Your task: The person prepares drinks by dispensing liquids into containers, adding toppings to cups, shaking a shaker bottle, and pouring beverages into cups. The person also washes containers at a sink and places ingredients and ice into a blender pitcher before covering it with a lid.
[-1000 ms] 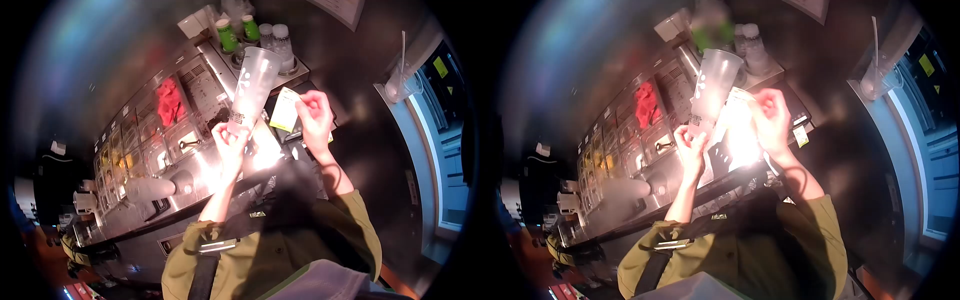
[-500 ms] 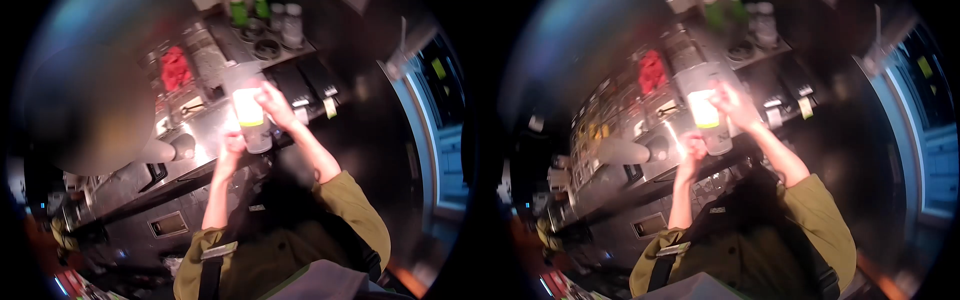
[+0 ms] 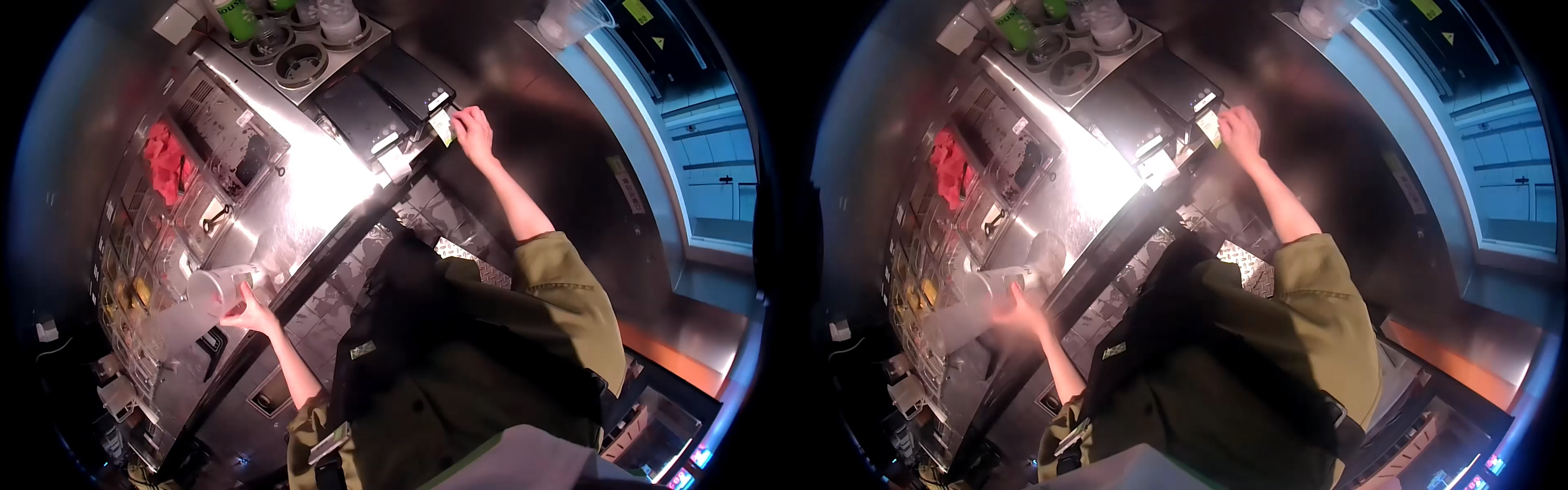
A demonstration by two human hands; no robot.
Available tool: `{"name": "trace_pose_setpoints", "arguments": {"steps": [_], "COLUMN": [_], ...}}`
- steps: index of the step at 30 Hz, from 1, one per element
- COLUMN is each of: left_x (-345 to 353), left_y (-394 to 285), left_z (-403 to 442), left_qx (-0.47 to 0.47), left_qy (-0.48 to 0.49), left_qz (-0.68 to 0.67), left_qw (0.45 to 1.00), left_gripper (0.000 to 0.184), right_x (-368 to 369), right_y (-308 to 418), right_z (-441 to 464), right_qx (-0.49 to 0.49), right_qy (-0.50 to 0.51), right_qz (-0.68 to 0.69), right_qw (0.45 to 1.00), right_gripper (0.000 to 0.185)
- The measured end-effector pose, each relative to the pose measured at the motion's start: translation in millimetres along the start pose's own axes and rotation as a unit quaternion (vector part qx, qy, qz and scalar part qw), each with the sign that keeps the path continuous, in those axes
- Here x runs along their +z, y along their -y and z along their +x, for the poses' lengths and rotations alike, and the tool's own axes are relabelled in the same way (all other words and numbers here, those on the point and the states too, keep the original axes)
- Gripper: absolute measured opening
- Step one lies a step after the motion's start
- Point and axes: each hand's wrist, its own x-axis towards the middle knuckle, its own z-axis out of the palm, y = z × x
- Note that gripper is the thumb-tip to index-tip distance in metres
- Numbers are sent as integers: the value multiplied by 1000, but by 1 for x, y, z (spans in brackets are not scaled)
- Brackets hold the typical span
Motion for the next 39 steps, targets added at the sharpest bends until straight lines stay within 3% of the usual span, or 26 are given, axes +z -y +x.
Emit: {"name": "trace_pose_setpoints", "arguments": {"steps": [2,5,8,9,11,12,13,14,17,21,22,24,29,33,36,39], "left_x": [12,15,2,2,22,46,74,113,251,423,449,484,502,488,534,512], "left_y": [1,72,3,7,-27,-46,-84,-131,-190,-224,-231,-229,-219,-216,-217,-231], "left_z": [2,-3,-58,-68,-73,-62,-34,-10,79,180,193,203,207,198,236,217], "left_qx": [-12,-49,10,39,-5,-38,-8,-20,155,318,326,318,301,288,228,269], "left_qy": [-27,-47,-32,34,199,242,321,323,308,264,278,308,424,363,408,367], "left_qz": [-1,-73,-12,-30,-91,-138,-130,-190,-159,67,186,235,277,243,243,252], "left_qw": [1000,995,999,998,976,960,938,927,925,908,884,865,808,852,850,854], "left_gripper": [70,62,27,10,3,5,5,8,20,39,56,63,69,61,58,57], "right_x": [6,10,21,22,23,20,19,21,27,36,38,42,45,26,1,-35], "right_y": [-18,-24,-34,-34,-36,-36,-35,-33,-33,-40,-41,-42,-45,-32,-15,13], "right_z": [8,23,28,27,28,29,30,31,30,22,19,14,6,18,44,81], "right_qx": [-40,-101,-133,-140,-120,-121,-118,-121,-101,-79,-73,-67,-37,-12,-6,-1], "right_qy": [32,78,69,62,84,87,92,85,93,92,91,91,116,168,213,217], "right_qz": [-20,-15,-19,-9,23,28,32,43,39,14,-6,-38,-50,16,29,83], "right_qw": [999,992,988,988,989,989,988,988,990,992,993,993,991,986,977,973], "right_gripper": [8,9,10,10,11,12,12,12,14,18,16,12,15,13,16,17]}}
